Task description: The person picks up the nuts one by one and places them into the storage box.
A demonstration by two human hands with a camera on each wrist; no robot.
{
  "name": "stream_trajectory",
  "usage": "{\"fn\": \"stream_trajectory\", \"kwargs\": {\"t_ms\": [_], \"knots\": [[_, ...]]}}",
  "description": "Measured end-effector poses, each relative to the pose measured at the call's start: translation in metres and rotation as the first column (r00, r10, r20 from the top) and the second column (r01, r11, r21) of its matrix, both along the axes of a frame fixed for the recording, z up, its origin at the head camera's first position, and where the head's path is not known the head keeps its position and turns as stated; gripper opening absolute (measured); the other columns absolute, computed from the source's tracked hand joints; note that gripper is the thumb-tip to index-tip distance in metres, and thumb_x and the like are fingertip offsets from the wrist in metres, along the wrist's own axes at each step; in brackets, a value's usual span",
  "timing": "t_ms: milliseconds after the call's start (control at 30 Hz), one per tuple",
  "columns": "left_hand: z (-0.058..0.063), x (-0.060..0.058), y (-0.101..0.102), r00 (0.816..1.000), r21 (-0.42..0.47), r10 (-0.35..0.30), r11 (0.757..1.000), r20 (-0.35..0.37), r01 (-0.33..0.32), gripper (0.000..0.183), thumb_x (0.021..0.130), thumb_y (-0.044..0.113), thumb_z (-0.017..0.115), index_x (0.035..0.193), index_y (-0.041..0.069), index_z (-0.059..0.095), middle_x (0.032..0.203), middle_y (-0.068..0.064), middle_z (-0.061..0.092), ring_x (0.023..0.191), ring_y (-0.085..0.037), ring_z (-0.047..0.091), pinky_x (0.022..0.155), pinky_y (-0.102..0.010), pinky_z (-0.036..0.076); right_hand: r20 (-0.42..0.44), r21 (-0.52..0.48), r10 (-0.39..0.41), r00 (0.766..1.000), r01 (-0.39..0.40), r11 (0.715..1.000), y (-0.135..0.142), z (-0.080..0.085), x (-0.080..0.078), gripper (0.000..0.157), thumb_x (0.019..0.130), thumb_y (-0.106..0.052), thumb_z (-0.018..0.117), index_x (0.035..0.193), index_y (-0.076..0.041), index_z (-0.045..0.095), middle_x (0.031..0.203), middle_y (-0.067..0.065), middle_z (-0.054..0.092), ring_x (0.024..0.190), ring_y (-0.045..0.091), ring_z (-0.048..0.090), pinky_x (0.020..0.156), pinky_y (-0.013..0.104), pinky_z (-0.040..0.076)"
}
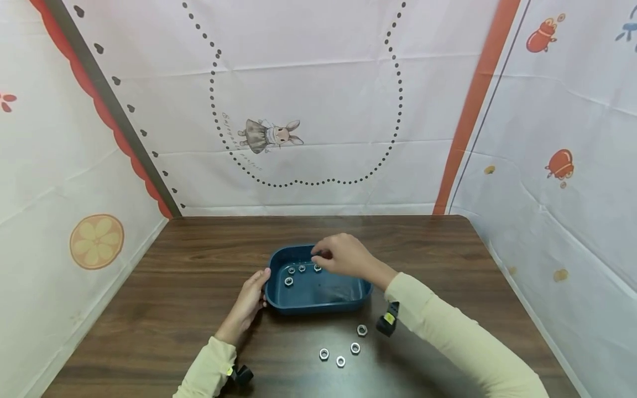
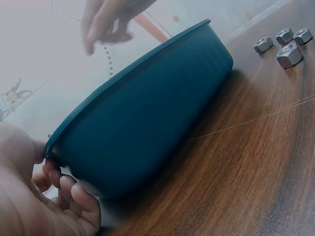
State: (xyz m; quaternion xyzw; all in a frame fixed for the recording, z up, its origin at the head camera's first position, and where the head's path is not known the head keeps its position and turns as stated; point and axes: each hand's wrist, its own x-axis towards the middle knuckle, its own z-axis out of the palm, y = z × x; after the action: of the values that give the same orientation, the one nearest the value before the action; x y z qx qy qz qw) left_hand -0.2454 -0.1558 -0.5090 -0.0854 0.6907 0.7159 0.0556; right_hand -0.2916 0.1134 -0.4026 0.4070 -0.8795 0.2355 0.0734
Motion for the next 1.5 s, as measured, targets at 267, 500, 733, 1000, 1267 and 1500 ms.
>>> {"fn": "stream_trajectory", "kwargs": {"t_ms": [267, 500, 733, 1000, 1267, 1500], "knots": [[0.003, 0.001, -0.007, 1.000, -0.025, -0.016, 1.000, 0.006, 0.016, 0.041, 0.109, 0.041, 0.048, 0.085, 0.008, 0.049, 0.066, 0.002, 0.042, 0.060, -0.011, 0.040, 0.053, -0.022, 0.038, -0.027, -0.198, -0.179, 0.984, 0.170, 0.965, 0.049, -0.020, 0.054, 0.004, 0.090, -0.014, 0.078, 0.094, -0.013, 0.079, 0.078, -0.012, 0.067, 0.063, -0.002, 0.052, 0.058, 0.021, 0.049], [0.005, 0.003, -0.016, 1.000, -0.020, 0.000, 1.000, 0.006, 0.000, 0.040, 0.108, 0.041, 0.050, 0.082, 0.011, 0.046, 0.067, 0.003, 0.041, 0.060, -0.010, 0.040, 0.054, -0.022, 0.038, -0.080, -0.269, -0.264, 0.961, 0.235, 0.934, 0.075, -0.059, 0.098, 0.014, 0.082, -0.007, 0.082, 0.083, -0.020, 0.075, 0.072, -0.020, 0.059, 0.062, -0.008, 0.050, 0.054, 0.017, 0.046], [0.006, 0.000, -0.018, 1.000, -0.011, -0.003, 1.000, 0.018, 0.003, 0.041, 0.108, 0.043, 0.050, 0.083, 0.011, 0.048, 0.068, 0.003, 0.042, 0.061, -0.011, 0.041, 0.055, -0.023, 0.038, 0.009, -0.174, -0.319, 0.948, 0.315, 0.933, 0.079, -0.086, 0.115, 0.011, 0.081, -0.014, 0.083, 0.084, -0.021, 0.075, 0.073, -0.023, 0.057, 0.063, -0.009, 0.051, 0.056, 0.017, 0.047], [0.004, -0.001, -0.013, 1.000, -0.002, -0.014, 1.000, 0.023, 0.014, 0.039, 0.108, 0.042, 0.049, 0.085, 0.011, 0.048, 0.068, 0.003, 0.042, 0.062, -0.012, 0.040, 0.056, -0.023, 0.038, 0.117, -0.056, -0.375, 0.920, 0.383, 0.922, 0.075, -0.090, 0.119, 0.010, 0.083, -0.020, 0.083, 0.090, -0.020, 0.076, 0.070, -0.021, 0.057, 0.061, -0.008, 0.050, 0.056, 0.021, 0.045], [0.005, 0.001, -0.006, 0.999, -0.014, -0.025, 1.000, 0.021, 0.025, 0.040, 0.108, 0.043, 0.051, 0.080, 0.014, 0.045, 0.069, 0.003, 0.041, 0.063, -0.012, 0.040, 0.055, -0.022, 0.037, 0.116, 0.036, -0.423, 0.898, 0.422, 0.906, 0.073, -0.092, 0.123, 0.018, 0.081, -0.034, 0.086, 0.086, -0.023, 0.073, 0.067, -0.020, 0.052, 0.057, -0.005, 0.043, 0.052, 0.023, 0.038], [0.007, -0.002, 0.000, 1.000, -0.013, -0.018, 1.000, 0.019, 0.018, 0.041, 0.107, 0.042, 0.051, 0.079, 0.015, 0.044, 0.069, 0.003, 0.041, 0.063, -0.012, 0.040, 0.055, -0.022, 0.037, 0.011, 0.087, -0.443, 0.896, 0.441, 0.894, 0.072, -0.097, 0.125, 0.032, 0.075, -0.043, 0.088, 0.074, -0.025, 0.062, 0.067, -0.016, 0.044, 0.055, 0.000, 0.037, 0.049, 0.023, 0.032]]}}
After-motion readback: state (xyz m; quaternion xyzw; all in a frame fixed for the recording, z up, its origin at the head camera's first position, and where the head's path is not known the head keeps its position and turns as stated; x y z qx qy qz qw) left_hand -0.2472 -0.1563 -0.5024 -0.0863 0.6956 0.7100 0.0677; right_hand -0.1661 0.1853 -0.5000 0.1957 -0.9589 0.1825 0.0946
